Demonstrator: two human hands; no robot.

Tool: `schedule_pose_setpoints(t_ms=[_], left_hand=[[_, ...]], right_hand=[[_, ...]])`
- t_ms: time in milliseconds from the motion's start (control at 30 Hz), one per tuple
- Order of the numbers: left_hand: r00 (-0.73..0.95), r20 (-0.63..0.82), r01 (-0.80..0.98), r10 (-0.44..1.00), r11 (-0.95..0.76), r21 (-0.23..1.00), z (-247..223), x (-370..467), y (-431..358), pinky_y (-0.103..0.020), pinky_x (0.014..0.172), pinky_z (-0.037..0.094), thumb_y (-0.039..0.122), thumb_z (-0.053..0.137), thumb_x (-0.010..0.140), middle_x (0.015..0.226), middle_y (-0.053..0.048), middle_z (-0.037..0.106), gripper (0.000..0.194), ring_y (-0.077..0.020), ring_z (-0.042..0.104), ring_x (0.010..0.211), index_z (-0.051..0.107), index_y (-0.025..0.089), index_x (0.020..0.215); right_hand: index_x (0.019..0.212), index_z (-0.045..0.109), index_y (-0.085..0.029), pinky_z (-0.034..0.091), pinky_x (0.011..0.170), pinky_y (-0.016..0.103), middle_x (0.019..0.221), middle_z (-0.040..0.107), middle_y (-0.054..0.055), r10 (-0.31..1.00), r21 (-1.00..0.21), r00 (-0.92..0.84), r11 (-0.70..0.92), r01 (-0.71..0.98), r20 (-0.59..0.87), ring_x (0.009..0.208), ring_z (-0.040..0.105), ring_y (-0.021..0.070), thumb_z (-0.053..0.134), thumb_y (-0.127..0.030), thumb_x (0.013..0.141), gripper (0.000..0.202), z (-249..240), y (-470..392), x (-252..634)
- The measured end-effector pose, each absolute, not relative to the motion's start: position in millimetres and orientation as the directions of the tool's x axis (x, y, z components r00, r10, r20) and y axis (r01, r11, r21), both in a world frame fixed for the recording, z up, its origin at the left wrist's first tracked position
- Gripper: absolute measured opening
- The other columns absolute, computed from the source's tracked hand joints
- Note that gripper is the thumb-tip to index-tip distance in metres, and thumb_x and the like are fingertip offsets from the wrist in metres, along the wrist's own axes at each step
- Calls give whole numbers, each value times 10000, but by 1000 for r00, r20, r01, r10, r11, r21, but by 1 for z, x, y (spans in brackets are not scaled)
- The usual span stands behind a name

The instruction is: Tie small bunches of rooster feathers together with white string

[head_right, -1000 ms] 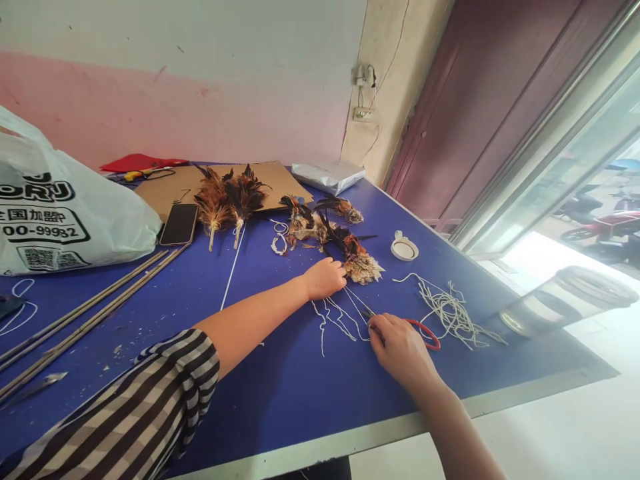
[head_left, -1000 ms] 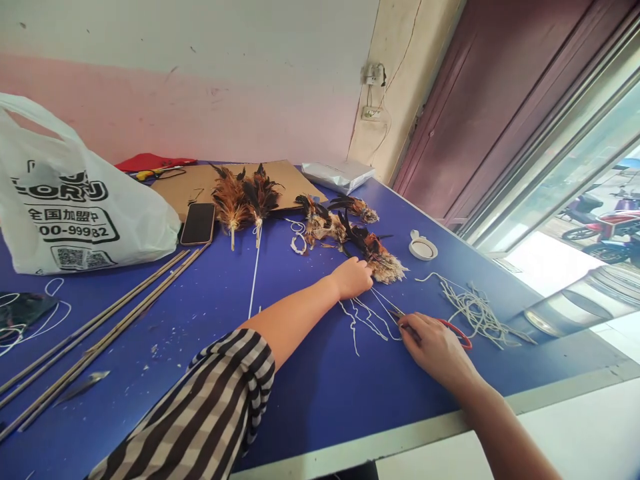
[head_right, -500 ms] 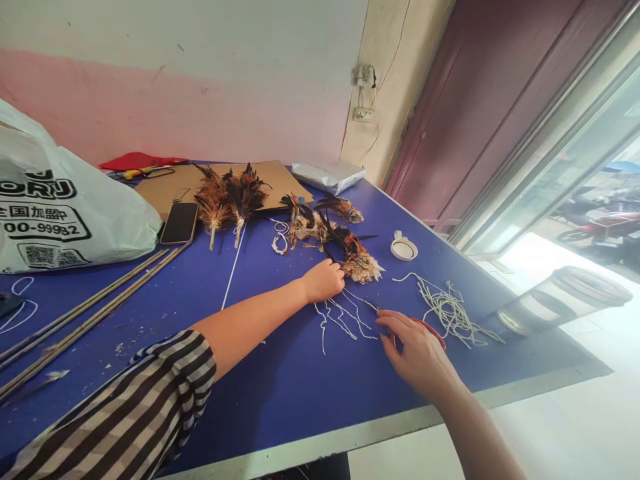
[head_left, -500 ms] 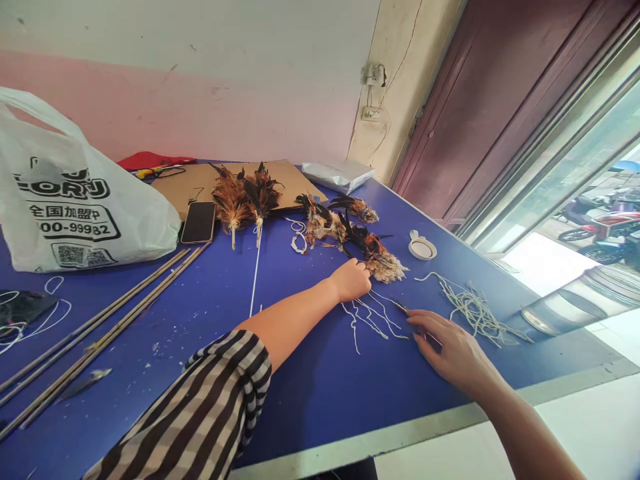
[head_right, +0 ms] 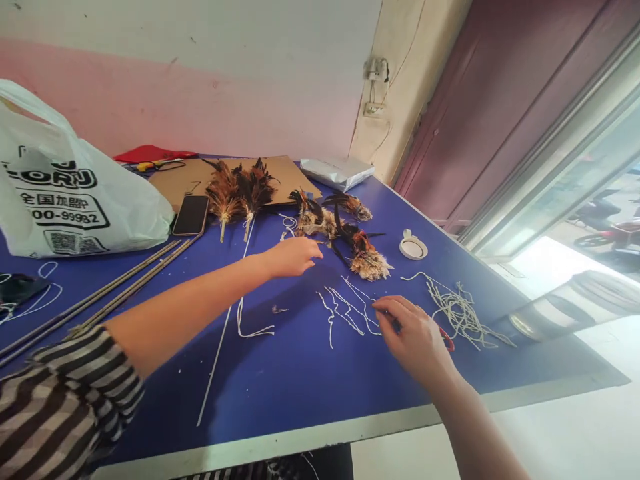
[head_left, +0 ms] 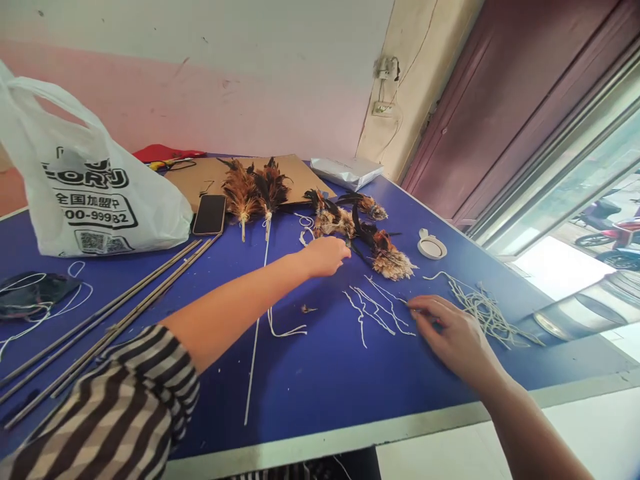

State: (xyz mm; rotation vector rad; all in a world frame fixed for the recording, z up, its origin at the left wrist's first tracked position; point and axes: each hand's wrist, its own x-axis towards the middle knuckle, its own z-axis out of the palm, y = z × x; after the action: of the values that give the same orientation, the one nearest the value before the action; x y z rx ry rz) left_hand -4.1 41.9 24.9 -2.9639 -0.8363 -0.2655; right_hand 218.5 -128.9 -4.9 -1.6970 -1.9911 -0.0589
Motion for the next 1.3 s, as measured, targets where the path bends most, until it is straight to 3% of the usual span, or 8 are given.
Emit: schedule_pose_setpoints(t_ms=[167,300,600,700,800,900,1100,1300], left_hand=[[800,176,560,573,-819,122,32,-74,15,-261,812,409,172,481,768,918,-48,645,227,-147,569,886,656,170,912],[765,131,588,631,-766,261,19,-119,-8,-217,756,411,172,492,761,871,-28,661,214,-120,581,804,667,176,883],[637,163,632,753,-632,449,-4,-158,-21,-202,723,404,218,497,766,820,-28,658,200,-119,580,772,673,160,840],[633,168,616,756,-622,483,-8,-157,-21,-207,717,405,218,503,761,803,-26,652,192,-119,574,759,674,163,827],[639,162,594,752,-616,517,-10,-155,-22,-211,715,406,221,509,757,805,-31,643,188,-117,569,749,674,162,825],[633,155,573,758,-594,564,-10,-153,-24,-211,713,405,228,502,761,797,-33,633,192,-112,562,738,671,156,818],[612,65,492,788,-444,749,-7,-146,-33,-194,622,403,296,578,704,799,-17,625,246,-95,538,663,631,142,888],[645,-90,475,759,-306,825,-10,-142,-38,-179,534,375,287,516,739,610,13,583,221,-81,501,542,650,129,814]], right_hand=[[841,628,-215,382,781,339,866,645,50,855,-218,-401,482,849,330,813,579,177,451,-253,817,183,17,-113,153],[815,639,-208,343,770,322,802,647,32,803,-166,-585,595,786,113,798,571,165,470,-215,800,169,23,-96,100],[807,627,-161,388,646,287,852,616,85,791,-71,-603,599,797,-99,726,585,194,491,-235,733,171,5,-79,16],[707,609,-163,395,605,258,788,623,63,847,-213,-527,503,837,-73,678,581,165,460,-160,713,150,-8,-73,13],[667,596,-166,404,558,223,663,618,21,861,-577,-495,349,738,-113,592,560,122,480,-174,699,121,-19,-61,26],[733,587,-152,383,433,195,521,565,-13,856,-844,-449,30,535,-255,446,512,92,502,-236,709,122,-23,-51,42],[745,544,-142,364,360,159,609,629,0,834,-948,-454,-259,184,-315,387,490,52,570,-240,683,118,-15,-45,52],[729,549,-132,368,347,151,723,660,30,856,-958,-431,-256,129,-287,419,524,56,599,-229,675,122,-15,-41,57]])
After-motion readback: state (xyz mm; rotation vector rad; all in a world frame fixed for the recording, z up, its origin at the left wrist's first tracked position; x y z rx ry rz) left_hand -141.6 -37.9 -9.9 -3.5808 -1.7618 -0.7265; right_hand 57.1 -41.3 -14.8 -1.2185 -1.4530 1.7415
